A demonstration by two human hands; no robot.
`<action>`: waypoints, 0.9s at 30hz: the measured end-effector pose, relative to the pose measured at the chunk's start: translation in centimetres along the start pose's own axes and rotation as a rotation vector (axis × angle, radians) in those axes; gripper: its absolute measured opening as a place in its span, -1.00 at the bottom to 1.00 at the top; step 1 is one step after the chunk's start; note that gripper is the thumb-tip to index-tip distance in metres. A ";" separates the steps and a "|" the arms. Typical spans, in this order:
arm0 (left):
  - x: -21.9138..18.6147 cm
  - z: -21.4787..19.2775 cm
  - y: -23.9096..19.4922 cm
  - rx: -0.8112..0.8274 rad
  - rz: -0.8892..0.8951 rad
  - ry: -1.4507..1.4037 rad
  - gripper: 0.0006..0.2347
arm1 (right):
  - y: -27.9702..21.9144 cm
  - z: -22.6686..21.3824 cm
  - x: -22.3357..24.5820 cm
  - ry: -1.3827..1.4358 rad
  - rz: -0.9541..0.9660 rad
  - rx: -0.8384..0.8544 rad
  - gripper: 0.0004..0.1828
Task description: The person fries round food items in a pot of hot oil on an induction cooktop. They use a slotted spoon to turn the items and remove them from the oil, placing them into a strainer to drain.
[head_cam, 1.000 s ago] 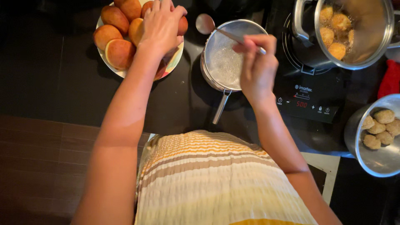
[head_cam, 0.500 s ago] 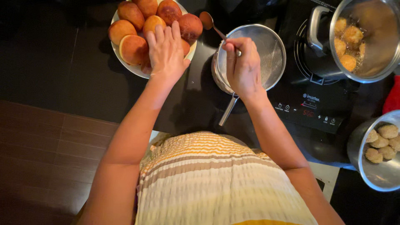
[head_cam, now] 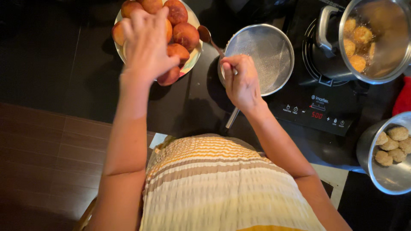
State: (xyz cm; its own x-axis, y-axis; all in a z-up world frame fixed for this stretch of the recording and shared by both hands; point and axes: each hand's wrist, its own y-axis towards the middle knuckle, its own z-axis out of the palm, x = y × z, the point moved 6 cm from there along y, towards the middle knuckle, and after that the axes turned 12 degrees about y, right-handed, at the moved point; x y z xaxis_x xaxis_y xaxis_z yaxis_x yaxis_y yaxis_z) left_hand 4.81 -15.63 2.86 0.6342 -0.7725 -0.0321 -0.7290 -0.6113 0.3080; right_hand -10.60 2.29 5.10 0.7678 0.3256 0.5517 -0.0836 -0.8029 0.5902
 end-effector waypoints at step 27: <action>-16.0 -1.4 -6.8 -0.007 0.077 -0.893 -0.67 | -13.1 -15.8 -1.4 0.313 0.375 -0.718 -0.67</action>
State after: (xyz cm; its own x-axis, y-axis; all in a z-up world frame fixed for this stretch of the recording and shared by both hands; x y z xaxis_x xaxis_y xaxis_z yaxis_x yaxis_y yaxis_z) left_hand -0.05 1.10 2.62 0.1451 -0.6591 -0.7379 -0.7575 -0.5538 0.3457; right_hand -20.61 20.29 5.91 0.4081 0.3094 0.8589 -0.7579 -0.4096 0.5077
